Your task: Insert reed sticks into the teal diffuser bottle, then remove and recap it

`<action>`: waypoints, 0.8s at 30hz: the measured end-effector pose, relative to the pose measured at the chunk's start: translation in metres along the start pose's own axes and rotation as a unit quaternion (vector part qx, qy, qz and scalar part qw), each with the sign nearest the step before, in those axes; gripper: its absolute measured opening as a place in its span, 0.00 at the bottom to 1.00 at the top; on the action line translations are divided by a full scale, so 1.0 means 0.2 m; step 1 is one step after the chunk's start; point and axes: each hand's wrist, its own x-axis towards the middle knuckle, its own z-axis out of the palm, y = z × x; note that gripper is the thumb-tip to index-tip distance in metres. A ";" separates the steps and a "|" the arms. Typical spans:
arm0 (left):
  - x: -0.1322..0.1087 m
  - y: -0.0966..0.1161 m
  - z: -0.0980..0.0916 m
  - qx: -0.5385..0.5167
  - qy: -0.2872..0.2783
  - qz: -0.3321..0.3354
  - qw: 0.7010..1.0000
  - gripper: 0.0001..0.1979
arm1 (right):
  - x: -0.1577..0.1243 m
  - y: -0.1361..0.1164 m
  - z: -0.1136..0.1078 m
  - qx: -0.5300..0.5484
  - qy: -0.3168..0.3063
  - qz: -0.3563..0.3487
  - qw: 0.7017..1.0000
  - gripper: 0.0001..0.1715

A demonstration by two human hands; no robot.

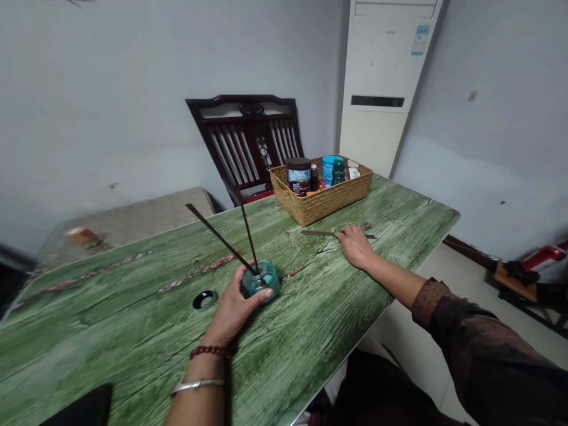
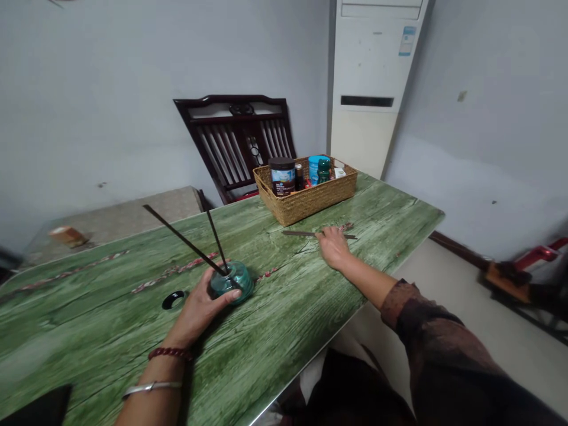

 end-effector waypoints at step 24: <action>0.00 0.00 0.00 0.004 -0.008 0.009 1.000 0.40 | 0.00 0.00 -0.04 -0.017 -0.011 -0.030 0.999 0.15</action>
